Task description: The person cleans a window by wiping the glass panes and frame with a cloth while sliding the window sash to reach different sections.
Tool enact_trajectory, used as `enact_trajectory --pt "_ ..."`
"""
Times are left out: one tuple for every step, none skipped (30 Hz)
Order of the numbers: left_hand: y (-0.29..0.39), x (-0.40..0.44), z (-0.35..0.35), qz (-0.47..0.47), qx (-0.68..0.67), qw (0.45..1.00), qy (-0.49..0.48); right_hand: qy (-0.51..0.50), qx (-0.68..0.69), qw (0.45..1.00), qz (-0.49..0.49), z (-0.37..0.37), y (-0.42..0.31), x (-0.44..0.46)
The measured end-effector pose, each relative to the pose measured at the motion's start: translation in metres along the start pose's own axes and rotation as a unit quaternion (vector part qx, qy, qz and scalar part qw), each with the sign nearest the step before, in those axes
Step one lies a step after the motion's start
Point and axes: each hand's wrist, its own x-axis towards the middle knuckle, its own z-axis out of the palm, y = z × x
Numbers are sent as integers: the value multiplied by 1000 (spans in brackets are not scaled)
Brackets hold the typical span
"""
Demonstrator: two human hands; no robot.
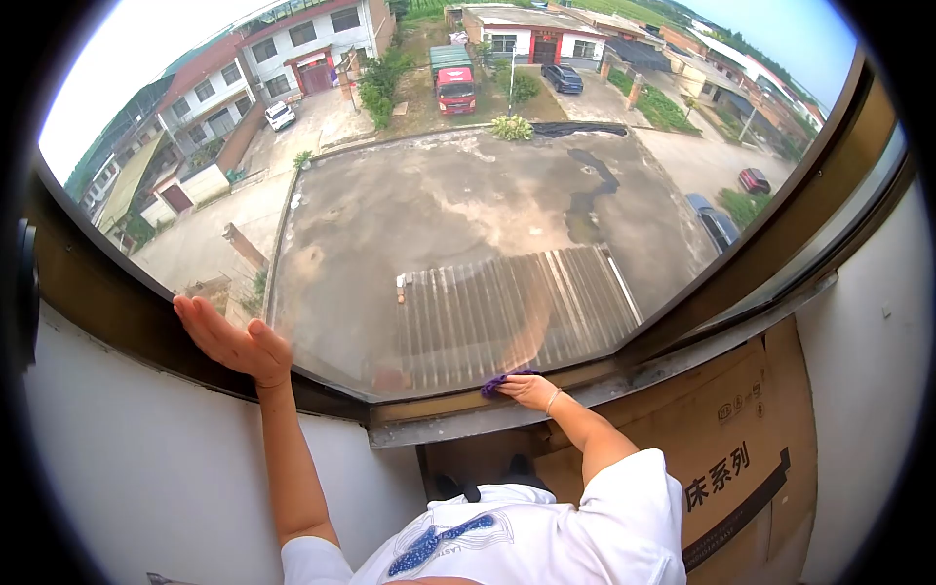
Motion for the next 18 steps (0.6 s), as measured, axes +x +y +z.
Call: enact_trajectory --pt "1 0 0 3 -6 1000 2 12 40 999 20 3 0 -5" --pt "1 -1 0 -3 -4 1000 3 36 33 999 22 6 0 -9" --pt "1 -1 0 -8 -2 1000 4 37 33 998 28 2 -2 -9" --pt "1 1 0 -7 -6 1000 7 34 26 999 25 -3 -1 -9" --pt "2 1 1 -6 -4 1000 9 28 19 999 21 -7 0 -11" --pt "2 1 0 -6 -3 1000 10 6 -11 1000 6 -13 0 -9" --pt "3 3 0 -6 -7 1000 11 5 -11 1000 10 -14 1 -5" --pt "3 5 -1 0 -11 1000 12 4 -17 1000 4 -16 0 -1" --pt "5 7 -2 4 -15 1000 12 3 -23 1000 -2 -16 -1 1" --pt "5 8 -3 2 -18 1000 12 -5 -35 999 -14 -22 -2 4" --pt "6 8 -2 -2 -18 1000 13 22 -39 999 -16 -27 -2 11" --pt "6 8 -2 -5 -18 1000 14 55 -53 997 -18 -39 -1 18" --pt "6 9 -3 -6 -22 1000 14 129 -36 991 -8 -39 -3 32" --pt "7 9 -4 -3 -24 1000 19 122 -27 992 -11 -66 -2 43" --pt "8 10 -4 0 -25 999 22 174 -26 984 -5 -86 -1 58" --pt "9 11 -5 -2 -27 999 24 216 -32 976 4 -129 3 70" --pt "11 12 -6 -7 -38 999 21 259 -70 963 11 -168 8 81" --pt "15 14 -11 -27 -55 998 -1 289 -65 954 36 -203 14 94"
